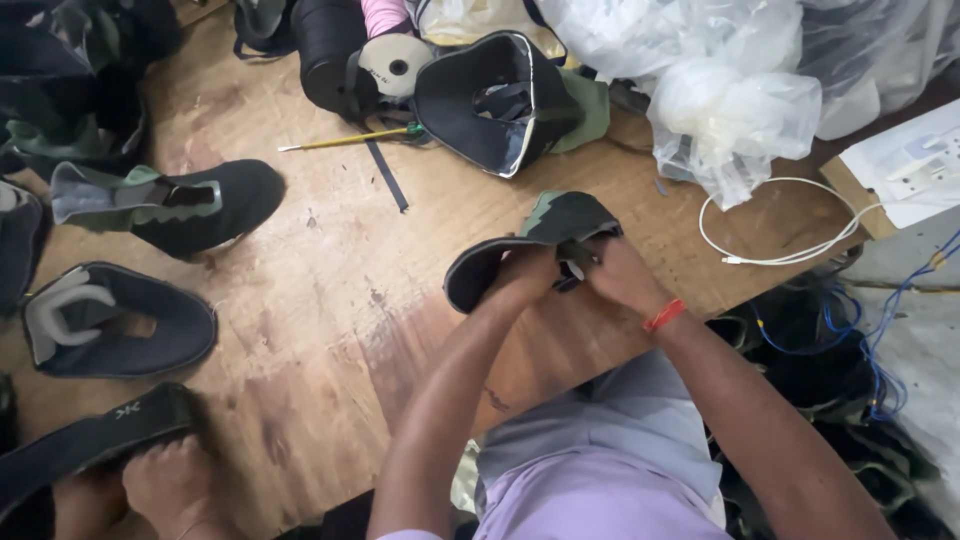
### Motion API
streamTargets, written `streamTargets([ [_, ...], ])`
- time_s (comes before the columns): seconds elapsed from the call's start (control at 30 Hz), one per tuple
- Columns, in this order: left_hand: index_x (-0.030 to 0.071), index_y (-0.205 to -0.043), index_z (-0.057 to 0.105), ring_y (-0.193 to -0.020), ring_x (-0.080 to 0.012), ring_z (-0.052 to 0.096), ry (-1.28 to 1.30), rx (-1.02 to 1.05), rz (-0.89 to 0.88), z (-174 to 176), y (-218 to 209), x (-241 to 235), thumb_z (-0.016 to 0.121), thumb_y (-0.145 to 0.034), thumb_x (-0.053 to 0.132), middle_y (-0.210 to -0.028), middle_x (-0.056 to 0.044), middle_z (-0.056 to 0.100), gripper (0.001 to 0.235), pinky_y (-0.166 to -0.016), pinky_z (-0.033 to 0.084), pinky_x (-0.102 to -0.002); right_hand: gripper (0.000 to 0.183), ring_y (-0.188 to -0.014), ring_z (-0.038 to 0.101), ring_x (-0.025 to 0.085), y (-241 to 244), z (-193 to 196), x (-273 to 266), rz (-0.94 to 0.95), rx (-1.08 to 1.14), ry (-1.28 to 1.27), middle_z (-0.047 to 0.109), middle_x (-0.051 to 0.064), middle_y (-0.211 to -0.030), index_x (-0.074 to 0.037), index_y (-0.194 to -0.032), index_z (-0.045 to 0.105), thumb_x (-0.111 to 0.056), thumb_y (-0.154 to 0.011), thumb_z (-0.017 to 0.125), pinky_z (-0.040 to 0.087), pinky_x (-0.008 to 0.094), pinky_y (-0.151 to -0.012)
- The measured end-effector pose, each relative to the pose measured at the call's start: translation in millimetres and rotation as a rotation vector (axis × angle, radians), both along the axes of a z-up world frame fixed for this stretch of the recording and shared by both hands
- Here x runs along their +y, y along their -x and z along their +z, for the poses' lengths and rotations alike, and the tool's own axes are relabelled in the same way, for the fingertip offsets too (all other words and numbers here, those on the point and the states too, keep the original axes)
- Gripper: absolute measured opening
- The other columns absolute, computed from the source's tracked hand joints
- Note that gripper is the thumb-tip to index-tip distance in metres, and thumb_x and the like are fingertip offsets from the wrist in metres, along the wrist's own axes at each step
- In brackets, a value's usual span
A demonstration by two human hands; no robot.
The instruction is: The person sits at a workshop table assembling foam sandals, pressing white foam heel-strap pieces into the slots of camouflage-pattern sandal uppers one at a time and setting completed uppers aside on the table.
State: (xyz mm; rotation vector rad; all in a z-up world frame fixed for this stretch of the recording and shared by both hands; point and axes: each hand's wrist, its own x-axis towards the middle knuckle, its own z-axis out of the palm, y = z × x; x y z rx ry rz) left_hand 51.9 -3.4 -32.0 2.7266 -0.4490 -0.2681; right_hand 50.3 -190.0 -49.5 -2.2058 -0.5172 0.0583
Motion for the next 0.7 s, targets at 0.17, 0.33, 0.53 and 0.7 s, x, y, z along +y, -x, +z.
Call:
streamTargets([
  [0.17,0.005,-0.139,0.055,-0.134,-0.047,0.045,0.203,-0.108,0.094,-81,-20,-8,0.061,-0.083,0.013,-0.142,-0.026,0.055,0.057,-0.111,0.035,-0.063,0.031,-0.093,0.067,0.047,2,22,-6,-0.116,0.055,0.071,0.07,0.027,-0.099,-0.007,-0.112,0.075,-0.019,-0.088,0.058,0.053,0.054,-0.079],
  [0.33,0.004,-0.126,0.063,-0.125,-0.0481,0.05,0.213,-0.268,0.121,-59,-16,-21,0.065,-0.077,0.012,-0.129,-0.025,0.061,0.05,-0.109,0.037,-0.059,0.032,-0.087,0.067,0.048,-12,0,-23,-0.131,-0.027,0.121,0.068,0.029,-0.092,-0.005,-0.108,0.075,-0.016,-0.082,0.058,0.054,0.055,-0.075],
  [0.53,0.008,-0.122,0.065,-0.122,-0.0418,0.055,0.182,-0.222,0.07,-62,-19,-9,0.058,-0.088,0.012,-0.126,-0.02,0.063,0.036,-0.103,0.045,-0.053,0.028,-0.084,0.067,0.047,-7,-11,-26,-0.043,-0.205,0.286,0.07,0.025,-0.09,-0.006,-0.104,0.074,-0.021,-0.083,0.065,0.054,0.055,-0.074],
  [0.7,0.008,-0.125,0.062,-0.127,-0.0389,0.057,0.109,-0.197,-0.154,-54,-16,4,0.049,-0.099,0.019,-0.133,-0.02,0.06,0.031,-0.106,0.046,-0.048,0.024,-0.074,0.068,0.044,11,11,-12,-0.051,-0.234,0.343,0.072,0.02,-0.087,-0.016,-0.109,0.077,-0.029,-0.092,0.066,0.054,0.055,-0.064],
])
